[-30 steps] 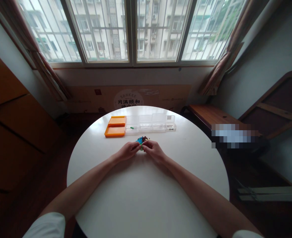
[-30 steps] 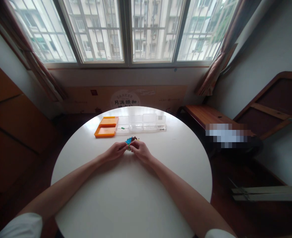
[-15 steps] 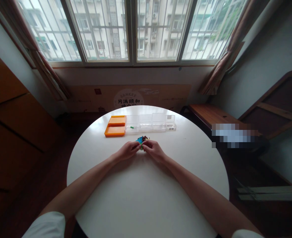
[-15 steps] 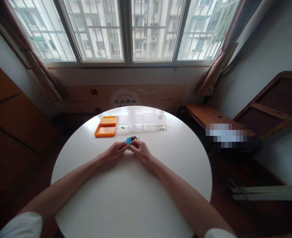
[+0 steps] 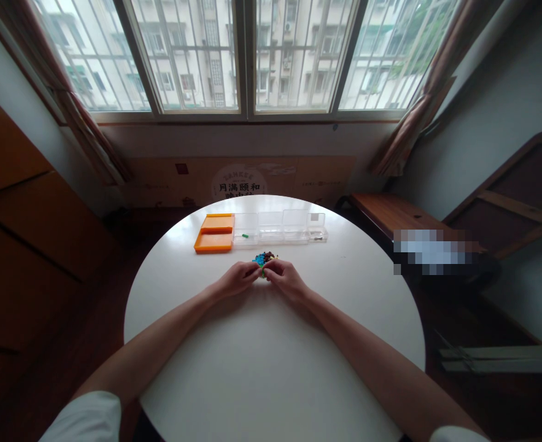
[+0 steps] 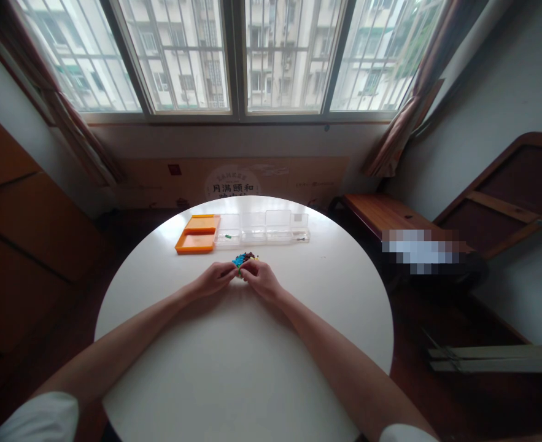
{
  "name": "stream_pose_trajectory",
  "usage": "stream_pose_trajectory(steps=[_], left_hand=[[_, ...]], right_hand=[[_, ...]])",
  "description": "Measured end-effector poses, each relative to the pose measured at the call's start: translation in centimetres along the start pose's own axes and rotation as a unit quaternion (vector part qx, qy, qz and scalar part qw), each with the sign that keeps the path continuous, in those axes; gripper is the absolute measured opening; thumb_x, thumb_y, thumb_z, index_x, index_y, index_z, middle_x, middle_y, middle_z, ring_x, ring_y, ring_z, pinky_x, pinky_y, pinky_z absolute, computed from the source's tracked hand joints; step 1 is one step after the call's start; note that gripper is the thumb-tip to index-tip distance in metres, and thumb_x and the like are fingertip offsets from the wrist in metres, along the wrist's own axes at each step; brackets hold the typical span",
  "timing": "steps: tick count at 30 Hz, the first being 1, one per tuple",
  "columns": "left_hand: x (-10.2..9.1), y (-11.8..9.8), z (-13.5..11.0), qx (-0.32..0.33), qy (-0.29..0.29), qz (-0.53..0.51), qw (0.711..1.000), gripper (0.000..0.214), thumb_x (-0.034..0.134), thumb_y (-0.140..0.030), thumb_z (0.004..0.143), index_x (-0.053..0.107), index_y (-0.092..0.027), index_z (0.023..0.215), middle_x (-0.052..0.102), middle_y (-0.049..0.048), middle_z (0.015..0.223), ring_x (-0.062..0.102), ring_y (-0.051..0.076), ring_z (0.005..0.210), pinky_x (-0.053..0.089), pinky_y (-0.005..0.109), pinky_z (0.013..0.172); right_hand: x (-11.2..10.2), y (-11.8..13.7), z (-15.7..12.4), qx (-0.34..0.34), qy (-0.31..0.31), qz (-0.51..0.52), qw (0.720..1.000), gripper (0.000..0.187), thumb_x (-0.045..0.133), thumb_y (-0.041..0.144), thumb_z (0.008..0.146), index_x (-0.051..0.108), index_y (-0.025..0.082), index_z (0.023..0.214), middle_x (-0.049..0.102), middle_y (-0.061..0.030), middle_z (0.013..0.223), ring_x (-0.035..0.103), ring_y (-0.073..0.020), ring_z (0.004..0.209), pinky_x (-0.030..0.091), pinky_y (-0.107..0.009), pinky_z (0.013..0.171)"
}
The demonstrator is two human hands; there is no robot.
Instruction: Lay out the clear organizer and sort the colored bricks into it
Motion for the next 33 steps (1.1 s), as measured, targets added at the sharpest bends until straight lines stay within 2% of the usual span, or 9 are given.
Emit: stream_pose_trajectory(steps=[33], left_hand=[[0.13,0.45,0.06,-0.009,0.004,-0.028,1.000,0.039,0.045,-0.044,0.086,0.063,-0.010,0.077,0.054,-0.0009,0.057,0.048,0.010,0.057,0.037,0.019,0.055]], right_hand=[[0.02,-0.05,-0.02,0.004,0.001,0.001,1.000,0.022,0.058,0.034,0.079,0.065,0.013,0.083,0.064,-0.0031,0.073,0.056,-0.0121,0.064,0.045,-0.025,0.061]])
Point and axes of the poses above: each hand's wrist, its own z-axis towards the middle knuckle, its own x-axis out of the palm, y = z × x, the point moved 10 cm from there along z, towards the middle knuckle
